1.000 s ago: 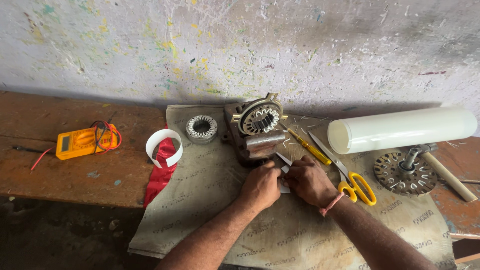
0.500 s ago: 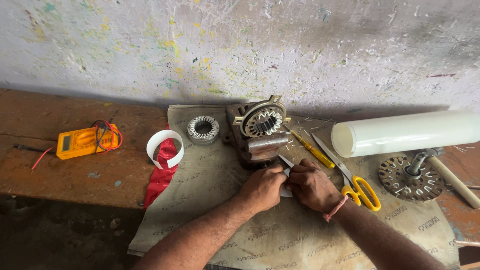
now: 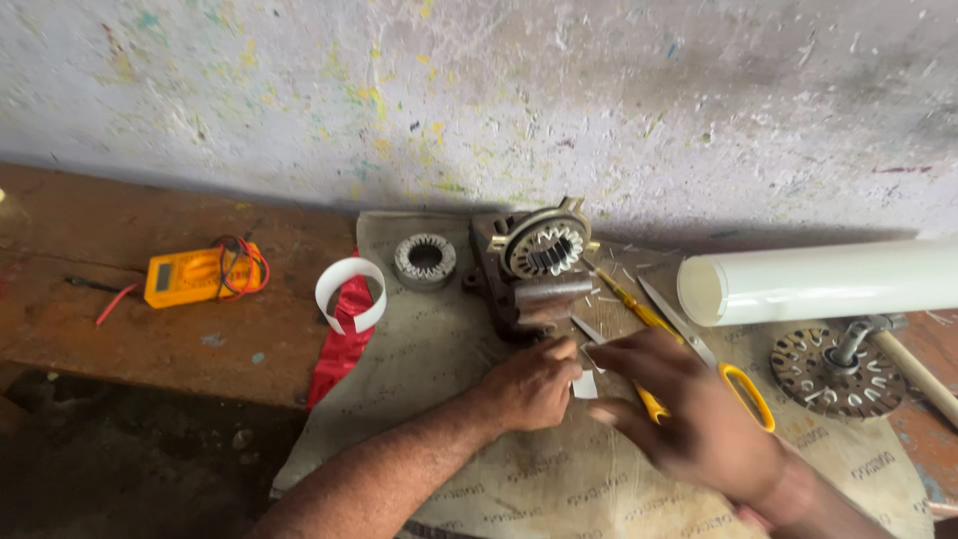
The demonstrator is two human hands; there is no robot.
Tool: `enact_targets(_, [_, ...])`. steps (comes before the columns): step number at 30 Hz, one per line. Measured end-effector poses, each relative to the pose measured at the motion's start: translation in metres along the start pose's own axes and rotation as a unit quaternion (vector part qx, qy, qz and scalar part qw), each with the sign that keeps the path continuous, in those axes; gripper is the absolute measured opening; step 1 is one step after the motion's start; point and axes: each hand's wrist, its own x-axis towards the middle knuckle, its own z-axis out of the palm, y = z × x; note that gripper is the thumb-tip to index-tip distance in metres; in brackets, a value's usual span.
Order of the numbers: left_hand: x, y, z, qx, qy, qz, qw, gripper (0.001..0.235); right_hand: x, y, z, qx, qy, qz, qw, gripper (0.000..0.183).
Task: The person works on a fan motor stator held in a vise, using a screwdriver to arrange the internal windings and then using shears to cut and trim small pieces of white insulation material.
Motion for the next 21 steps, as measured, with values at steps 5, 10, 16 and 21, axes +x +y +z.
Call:
enact_targets(5, [-0.005, 0.013, -0.008, -0.011, -0.013, -0.038, 0.999, 0.013, -0.011, -0.002, -0.008, 0.004, 0.105, 0.177, 0.979, 0.038])
enact_targets(10, [-0.004, 0.016, -0.011, -0.024, 0.008, -0.028, 0.999, 0.017, -0.023, 0.025, 0.01, -0.009, 0.11, 0.241, 0.964, 0.039])
enact_targets(16, [-0.006, 0.015, -0.011, -0.016, 0.012, -0.026, 0.999, 0.016, -0.023, 0.028, 0.006, -0.012, 0.107, 0.257, 0.96, 0.039])
enact_targets(21, [-0.006, 0.013, -0.011, -0.018, 0.009, -0.023, 1.0, 0.017, -0.028, 0.032, 0.011, -0.002, 0.11, 0.27, 0.957, 0.04])
